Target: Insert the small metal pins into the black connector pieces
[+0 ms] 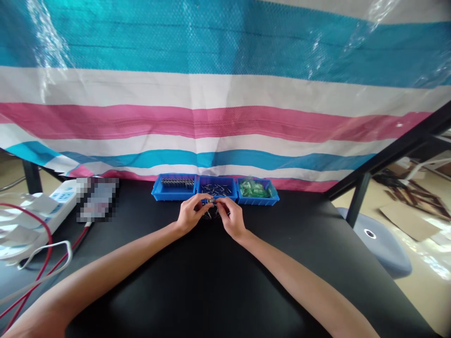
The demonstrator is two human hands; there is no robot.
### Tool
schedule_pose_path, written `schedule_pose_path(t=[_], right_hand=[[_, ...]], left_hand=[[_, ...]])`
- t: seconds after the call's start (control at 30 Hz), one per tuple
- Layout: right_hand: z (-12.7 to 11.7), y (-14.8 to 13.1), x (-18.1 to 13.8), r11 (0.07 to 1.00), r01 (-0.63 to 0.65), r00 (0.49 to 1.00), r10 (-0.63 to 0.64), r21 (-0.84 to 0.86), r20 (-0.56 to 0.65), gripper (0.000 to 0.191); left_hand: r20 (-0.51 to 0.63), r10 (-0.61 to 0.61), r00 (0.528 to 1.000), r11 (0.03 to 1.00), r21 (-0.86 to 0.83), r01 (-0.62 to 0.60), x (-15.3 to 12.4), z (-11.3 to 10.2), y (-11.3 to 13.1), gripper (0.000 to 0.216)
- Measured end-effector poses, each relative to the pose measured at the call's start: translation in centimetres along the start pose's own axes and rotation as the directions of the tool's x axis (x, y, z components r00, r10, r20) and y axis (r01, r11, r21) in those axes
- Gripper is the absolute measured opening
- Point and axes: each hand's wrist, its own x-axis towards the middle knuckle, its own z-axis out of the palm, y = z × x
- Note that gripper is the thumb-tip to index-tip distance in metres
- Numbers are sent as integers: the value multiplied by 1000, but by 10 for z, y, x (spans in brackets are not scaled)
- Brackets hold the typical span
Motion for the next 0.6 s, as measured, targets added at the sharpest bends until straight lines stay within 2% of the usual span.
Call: schedule_pose_path(t=[0.6], right_hand=[[1,2,0,1000,11,1000,-11,-2,-17,17]], left_hand=[[-15,7,1000,999,32,-6,0,0,1,17]])
